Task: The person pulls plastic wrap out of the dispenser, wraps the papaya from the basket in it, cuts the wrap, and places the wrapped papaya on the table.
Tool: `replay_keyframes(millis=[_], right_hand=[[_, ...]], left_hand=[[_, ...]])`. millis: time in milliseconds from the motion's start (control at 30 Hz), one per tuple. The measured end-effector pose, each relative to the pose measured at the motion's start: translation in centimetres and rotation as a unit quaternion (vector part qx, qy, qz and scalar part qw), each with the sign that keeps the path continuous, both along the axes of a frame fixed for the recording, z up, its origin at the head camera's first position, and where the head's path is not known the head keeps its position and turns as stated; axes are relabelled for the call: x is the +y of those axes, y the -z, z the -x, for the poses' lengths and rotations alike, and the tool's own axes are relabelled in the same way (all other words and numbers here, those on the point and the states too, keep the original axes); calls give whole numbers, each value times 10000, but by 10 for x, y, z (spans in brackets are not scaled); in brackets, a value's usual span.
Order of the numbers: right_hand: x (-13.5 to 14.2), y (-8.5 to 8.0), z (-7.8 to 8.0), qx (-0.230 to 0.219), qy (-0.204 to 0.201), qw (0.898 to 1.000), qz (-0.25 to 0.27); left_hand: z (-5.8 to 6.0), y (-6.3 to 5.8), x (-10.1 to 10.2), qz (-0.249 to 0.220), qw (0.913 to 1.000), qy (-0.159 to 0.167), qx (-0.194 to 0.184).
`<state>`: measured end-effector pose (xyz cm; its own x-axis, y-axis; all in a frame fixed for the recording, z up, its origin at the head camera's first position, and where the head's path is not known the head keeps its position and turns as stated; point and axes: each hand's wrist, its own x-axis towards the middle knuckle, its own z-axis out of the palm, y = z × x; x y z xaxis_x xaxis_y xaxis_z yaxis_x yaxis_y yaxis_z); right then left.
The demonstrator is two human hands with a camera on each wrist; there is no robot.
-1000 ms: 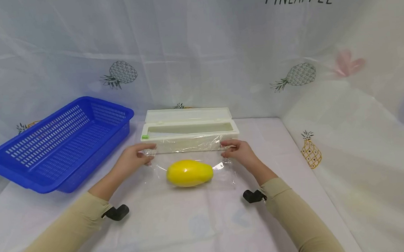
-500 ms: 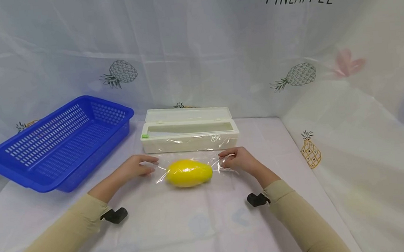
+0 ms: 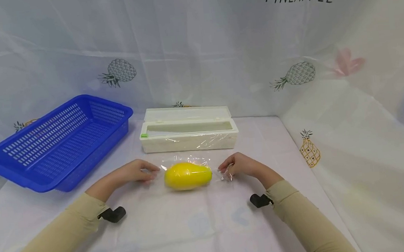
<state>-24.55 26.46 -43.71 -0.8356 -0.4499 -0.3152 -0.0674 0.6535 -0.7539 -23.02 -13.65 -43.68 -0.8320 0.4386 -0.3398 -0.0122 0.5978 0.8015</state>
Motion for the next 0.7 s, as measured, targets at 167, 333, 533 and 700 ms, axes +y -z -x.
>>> replay_keyframes(millis=[167, 333, 533, 700], right_hand=[[-3, 1, -3, -156, -335, 9993, -107], [-5, 0, -7, 41, -704, 9974, -144], [1, -5, -12, 243, -1029, 9943, -110], [10, -11, -14, 515, -823, 9950, 237]], left_hand=[[-3, -1, 0, -30, 9996, 168, -208], [-4, 0, 2, -113, 9993, 227, -271], [-5, -1, 2, -334, 9980, 168, -508], [-6, -2, 3, -373, 9973, 215, -595]])
